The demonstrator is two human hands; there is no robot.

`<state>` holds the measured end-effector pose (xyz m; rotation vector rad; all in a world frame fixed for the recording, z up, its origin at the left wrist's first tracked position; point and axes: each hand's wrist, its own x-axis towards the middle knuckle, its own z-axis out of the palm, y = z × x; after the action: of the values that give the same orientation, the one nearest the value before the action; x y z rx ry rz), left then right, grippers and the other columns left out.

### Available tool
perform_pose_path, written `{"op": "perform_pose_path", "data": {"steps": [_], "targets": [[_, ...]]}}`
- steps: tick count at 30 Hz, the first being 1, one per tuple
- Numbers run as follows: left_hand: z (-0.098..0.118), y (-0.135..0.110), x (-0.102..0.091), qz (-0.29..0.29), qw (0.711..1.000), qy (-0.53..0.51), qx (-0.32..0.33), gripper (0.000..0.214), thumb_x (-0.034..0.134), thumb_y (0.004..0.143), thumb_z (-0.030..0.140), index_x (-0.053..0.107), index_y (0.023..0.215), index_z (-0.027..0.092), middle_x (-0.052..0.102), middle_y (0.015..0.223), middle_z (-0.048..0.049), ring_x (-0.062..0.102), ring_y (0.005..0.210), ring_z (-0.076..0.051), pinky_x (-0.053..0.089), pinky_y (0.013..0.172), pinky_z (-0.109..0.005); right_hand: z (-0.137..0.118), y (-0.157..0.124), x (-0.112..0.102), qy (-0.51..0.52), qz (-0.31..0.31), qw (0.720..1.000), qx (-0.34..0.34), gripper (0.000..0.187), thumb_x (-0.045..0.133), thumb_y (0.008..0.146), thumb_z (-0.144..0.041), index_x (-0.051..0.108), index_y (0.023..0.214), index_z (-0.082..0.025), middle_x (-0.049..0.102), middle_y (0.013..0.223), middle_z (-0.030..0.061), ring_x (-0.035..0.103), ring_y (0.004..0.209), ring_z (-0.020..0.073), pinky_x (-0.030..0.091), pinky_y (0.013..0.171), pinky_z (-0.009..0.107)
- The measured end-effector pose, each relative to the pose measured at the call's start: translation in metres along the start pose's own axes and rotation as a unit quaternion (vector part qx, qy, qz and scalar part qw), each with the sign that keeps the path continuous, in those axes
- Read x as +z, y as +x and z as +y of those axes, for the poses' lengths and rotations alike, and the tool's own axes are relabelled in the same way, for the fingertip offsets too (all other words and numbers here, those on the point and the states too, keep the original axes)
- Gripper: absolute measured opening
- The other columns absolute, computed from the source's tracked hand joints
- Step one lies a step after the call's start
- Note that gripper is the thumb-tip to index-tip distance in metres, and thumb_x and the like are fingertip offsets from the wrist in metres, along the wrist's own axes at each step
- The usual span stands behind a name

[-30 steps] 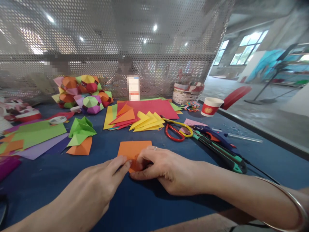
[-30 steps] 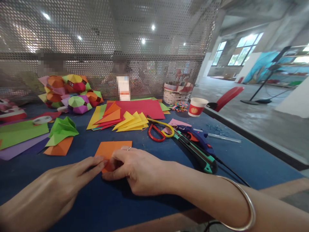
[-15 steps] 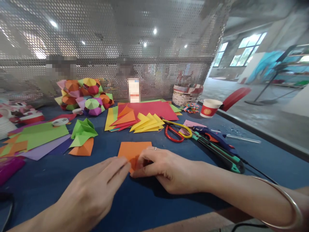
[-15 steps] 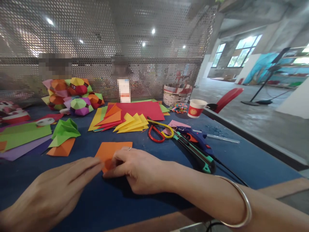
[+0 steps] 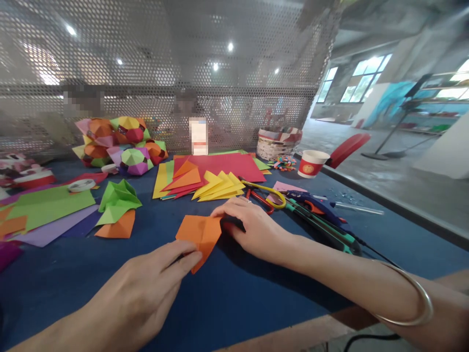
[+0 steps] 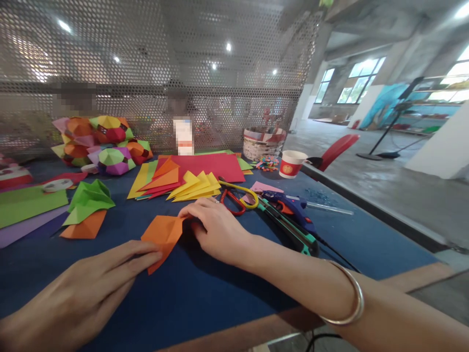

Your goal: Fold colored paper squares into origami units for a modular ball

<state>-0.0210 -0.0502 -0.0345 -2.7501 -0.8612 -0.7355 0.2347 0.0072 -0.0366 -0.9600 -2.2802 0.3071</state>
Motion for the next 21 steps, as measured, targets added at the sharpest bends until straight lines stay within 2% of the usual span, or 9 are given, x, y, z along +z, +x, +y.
{"op": "perform_pose_path", "data": {"steps": [5, 7, 12, 16, 21], "targets": [[-0.001, 0.0, 0.0, 0.008, 1.0, -0.023, -0.015, 0.043, 0.042, 0.093, 0.005, 0.073, 0.119, 0.021, 0.076, 0.12, -0.0088, 0.076, 0.103, -0.02, 0.062, 0.084, -0.02, -0.005, 0.001, -0.005, -0.001, 0.075, 0.995, -0.072, 0.024, 0.06, 0.082, 0.001, 0.072, 0.086, -0.019, 0.063, 0.096, 0.0051, 0.06, 0.093, 0.0183, 0.05, 0.087, 0.035], [-0.002, -0.001, -0.001, 0.022, 0.999, -0.02, -0.012, 0.042, 0.044, 0.093, 0.004, 0.072, 0.119, 0.021, 0.076, 0.12, -0.0086, 0.076, 0.104, -0.019, 0.062, 0.086, -0.02, -0.007, 0.001, -0.006, -0.001, 0.078, 0.992, -0.104, 0.02, 0.062, 0.082, 0.0, 0.07, 0.082, -0.018, 0.063, 0.096, 0.0051, 0.059, 0.093, 0.0182, 0.05, 0.086, 0.034], [-0.002, -0.006, -0.002, 0.045, 0.999, -0.01, 0.021, 0.043, 0.048, 0.092, 0.003, 0.069, 0.123, 0.023, 0.076, 0.12, -0.0067, 0.076, 0.102, -0.017, 0.06, 0.088, -0.021, -0.012, -0.001, -0.007, -0.055, 0.039, 0.982, -0.174, 0.015, 0.059, 0.085, -0.003, 0.063, 0.079, -0.017, 0.067, 0.099, 0.0078, 0.058, 0.096, 0.0198, 0.049, 0.09, 0.036], [0.0, -0.004, -0.002, 0.031, 0.999, -0.012, 0.013, 0.038, 0.048, 0.093, 0.004, 0.071, 0.118, 0.021, 0.076, 0.12, -0.0082, 0.076, 0.1, -0.017, 0.061, 0.086, -0.022, -0.015, -0.003, -0.007, -0.095, 0.012, 0.978, -0.183, 0.016, 0.054, 0.088, -0.006, 0.061, 0.079, -0.018, 0.069, 0.096, 0.0092, 0.057, 0.096, 0.0219, 0.049, 0.091, 0.039], [0.0, -0.001, -0.004, 0.02, 0.999, -0.039, -0.015, 0.03, 0.049, 0.096, 0.008, 0.073, 0.108, 0.02, 0.077, 0.114, -0.0093, 0.078, 0.094, -0.017, 0.062, 0.08, -0.021, -0.023, -0.005, -0.008, -0.036, -0.077, 0.973, -0.213, 0.016, 0.053, 0.087, -0.007, 0.063, 0.081, -0.018, 0.069, 0.086, 0.0063, 0.062, 0.093, 0.0197, 0.051, 0.089, 0.035]]}}
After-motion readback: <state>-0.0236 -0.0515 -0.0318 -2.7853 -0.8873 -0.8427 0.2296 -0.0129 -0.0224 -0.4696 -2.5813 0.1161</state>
